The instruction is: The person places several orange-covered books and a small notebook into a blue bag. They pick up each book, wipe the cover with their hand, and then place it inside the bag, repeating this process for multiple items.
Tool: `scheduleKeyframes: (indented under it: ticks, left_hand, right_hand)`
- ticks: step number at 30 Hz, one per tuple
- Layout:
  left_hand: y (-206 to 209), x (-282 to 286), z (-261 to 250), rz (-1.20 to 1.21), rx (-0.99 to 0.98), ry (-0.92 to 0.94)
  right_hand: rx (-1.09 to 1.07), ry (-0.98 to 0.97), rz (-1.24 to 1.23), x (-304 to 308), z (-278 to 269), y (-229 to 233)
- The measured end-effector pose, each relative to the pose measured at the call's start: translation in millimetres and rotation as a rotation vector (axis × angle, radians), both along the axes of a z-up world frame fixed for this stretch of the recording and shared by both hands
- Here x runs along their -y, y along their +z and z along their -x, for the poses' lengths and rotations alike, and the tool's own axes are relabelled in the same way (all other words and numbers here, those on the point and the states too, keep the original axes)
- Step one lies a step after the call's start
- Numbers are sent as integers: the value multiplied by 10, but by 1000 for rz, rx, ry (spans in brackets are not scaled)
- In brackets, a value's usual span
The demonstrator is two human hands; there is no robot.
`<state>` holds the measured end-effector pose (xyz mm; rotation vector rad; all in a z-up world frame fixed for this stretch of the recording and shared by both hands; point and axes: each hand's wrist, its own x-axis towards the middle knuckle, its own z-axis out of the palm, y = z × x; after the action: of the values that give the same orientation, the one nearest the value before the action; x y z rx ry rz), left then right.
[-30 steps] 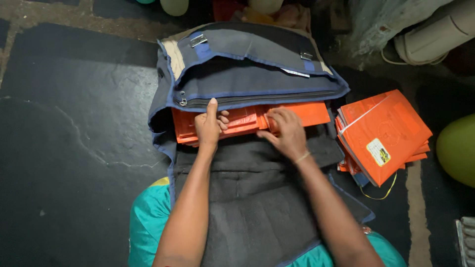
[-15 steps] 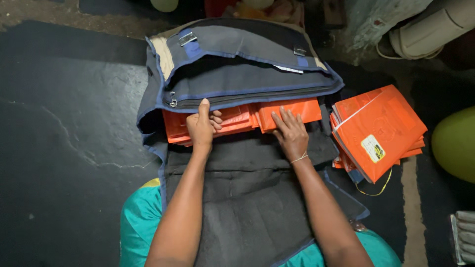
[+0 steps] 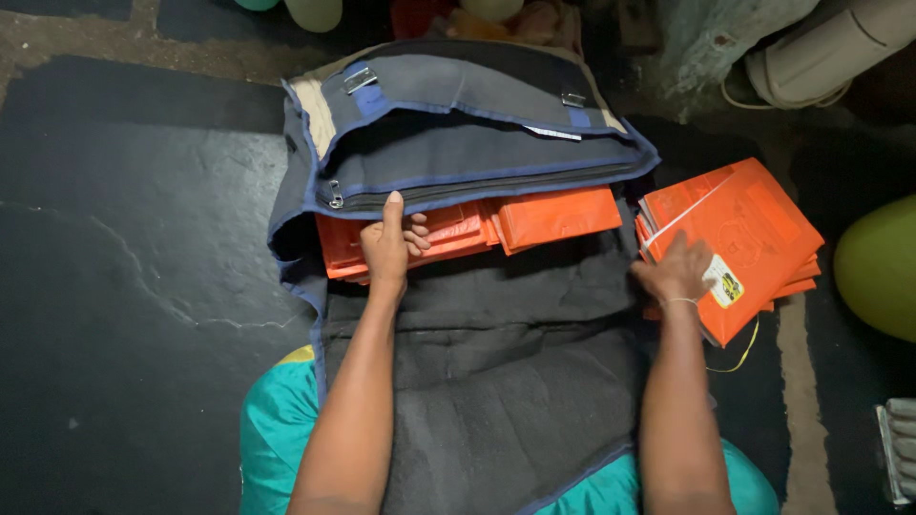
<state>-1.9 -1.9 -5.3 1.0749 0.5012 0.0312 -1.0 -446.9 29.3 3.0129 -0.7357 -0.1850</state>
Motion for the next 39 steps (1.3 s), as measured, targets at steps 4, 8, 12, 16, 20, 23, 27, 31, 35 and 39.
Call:
scheduleKeyframes:
  ticks: [4,8,12,16,20,23,27,31,35,39]
  left_hand:
    - [-16,-2,-3,-6,-9,-2]
    - [-37,-10,-29,2,-13,-7]
    - [-67,-6,-16,9,15,-14]
    - [-49,-9,-35,4,-27,-37]
    - [-12,-9,-47,-7,-34,-80]
    - [24,9,-44,-1,-23,-115]
    - [119,3,-41,72,28,-138]
    - [266,-19,-37,246,120,-92]
    - [332,-36,-35,418,229,-77]
    - [319,-27,-73,503,323,-57]
  right_hand:
    - [60,-94,39,26,27,-228]
    - [205,-16,129,85,93,-416]
    - [281,65,192,249,103,-495]
    - [114,24,108,383,33,-411]
    - [103,97,114,489,30,-207]
    - [134,46,114,492,28,140]
    - [344,-33,114,392,68,961]
    - [657,326,-250,251,586,1951]
    - [563,405,-244,-34,1133,2395]
    - [482,611,-542,-230,1265,2587]
